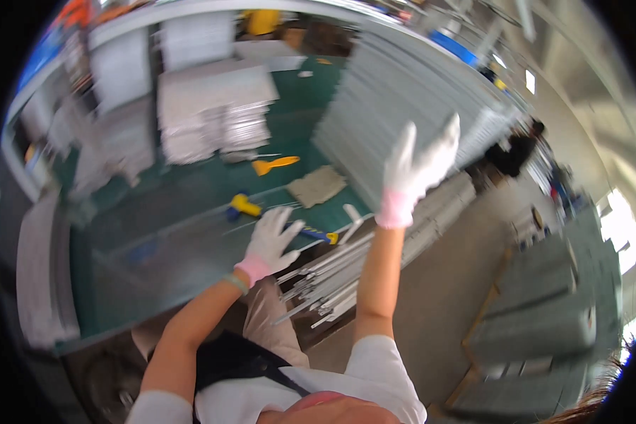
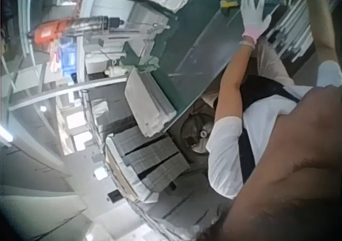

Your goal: Assembling metal mesh filters by attaching frames, handles, and using a pressing machine.

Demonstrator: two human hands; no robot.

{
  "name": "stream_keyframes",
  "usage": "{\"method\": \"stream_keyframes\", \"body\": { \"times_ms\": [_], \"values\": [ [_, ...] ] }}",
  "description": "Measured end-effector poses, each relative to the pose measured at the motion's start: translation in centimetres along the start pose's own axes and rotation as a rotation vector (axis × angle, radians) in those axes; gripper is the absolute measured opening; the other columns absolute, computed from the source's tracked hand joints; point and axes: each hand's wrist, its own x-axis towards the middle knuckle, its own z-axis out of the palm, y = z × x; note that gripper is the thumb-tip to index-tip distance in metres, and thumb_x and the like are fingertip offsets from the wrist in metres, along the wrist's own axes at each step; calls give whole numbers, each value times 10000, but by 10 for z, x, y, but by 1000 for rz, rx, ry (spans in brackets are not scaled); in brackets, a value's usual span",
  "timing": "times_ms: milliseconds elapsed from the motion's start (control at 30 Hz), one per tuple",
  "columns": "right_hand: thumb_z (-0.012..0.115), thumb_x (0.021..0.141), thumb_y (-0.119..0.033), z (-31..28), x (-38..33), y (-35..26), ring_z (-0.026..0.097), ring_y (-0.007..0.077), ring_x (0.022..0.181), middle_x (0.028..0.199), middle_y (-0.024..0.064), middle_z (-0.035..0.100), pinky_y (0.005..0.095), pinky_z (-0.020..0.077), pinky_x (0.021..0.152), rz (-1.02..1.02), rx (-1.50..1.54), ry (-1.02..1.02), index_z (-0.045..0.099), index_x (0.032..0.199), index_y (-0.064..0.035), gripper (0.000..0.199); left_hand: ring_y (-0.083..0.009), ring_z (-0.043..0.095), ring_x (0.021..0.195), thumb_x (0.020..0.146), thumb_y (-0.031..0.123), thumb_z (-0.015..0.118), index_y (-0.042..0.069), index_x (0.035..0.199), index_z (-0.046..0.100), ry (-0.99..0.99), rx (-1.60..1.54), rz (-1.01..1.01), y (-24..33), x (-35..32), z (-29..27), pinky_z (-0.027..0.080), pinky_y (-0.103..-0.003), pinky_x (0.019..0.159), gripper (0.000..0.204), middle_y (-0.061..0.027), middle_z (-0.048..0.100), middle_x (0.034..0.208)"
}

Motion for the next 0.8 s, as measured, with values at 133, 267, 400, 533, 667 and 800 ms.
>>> {"method": "stream_keyframes", "body": {
  "times_ms": [133, 267, 400, 533, 667, 800],
  "values": [
    [533, 810, -194, 9, -104, -21, 495, 385, 1012, 1137, 226, 516, 430, 383, 874, -96, 344, -694, 464, 1212, -24, 442, -411, 348, 1174, 680, 237, 616, 119, 1176, 470, 140, -168, -38, 4, -56, -27, 303, -505, 950, 530, -204, 351, 1293],
    [522, 819, -349, 7, -221, 29, 535, 341, 947, 1122, 157, 531, 424, 436, 786, -194, -119, -1163, 502, 1196, -122, 441, -390, 344, 1191, 684, 185, 630, 135, 1143, 502, 185, -261, -174, 1, -128, -130, 306, -479, 959, 480, -189, 358, 1300],
    [510, 842, -354, 2, -234, 7, 559, 258, 889, 1023, 88, 553, 397, 468, 709, -277, -451, -1193, 517, 1178, -202, 369, -357, 380, 1181, 750, 168, 590, 102, 1132, 533, 447, 293, -307, -19, -235, -296, 333, -440, 959, 392, -161, 413, 1264],
    [521, 841, -312, 17, -217, -21, 557, 262, 903, 988, 96, 546, 397, 482, 690, -156, -707, -1229, 517, 1165, -169, 355, -232, 476, 1128, 795, 211, 591, 72, 1189, 507, 882, 360, -895, -58, -328, -406, 353, -340, 975, 426, -122, 466, 1241],
    [568, 803, -243, 32, -206, -127, 543, 277, 977, 1081, 146, 542, 395, 465, 778, -221, -222, -1159, 511, 1155, -80, 392, -282, 462, 1142, 767, 421, 569, 74, 1234, 462, 590, 630, -1333, -134, -404, -472, 369, -340, 973, 591, -121, 439, 1274],
    [540, 812, -196, 36, -241, -275, 489, 307, 1066, 1140, 152, 533, 383, 369, 928, -405, 814, -1135, 500, 1164, -20, 395, -281, 440, 1169, 771, 500, 527, 145, 1262, 450, 302, 714, -1586, -186, -413, -482, 358, -349, 978, 611, -98, 447, 1283]
  ]
}}
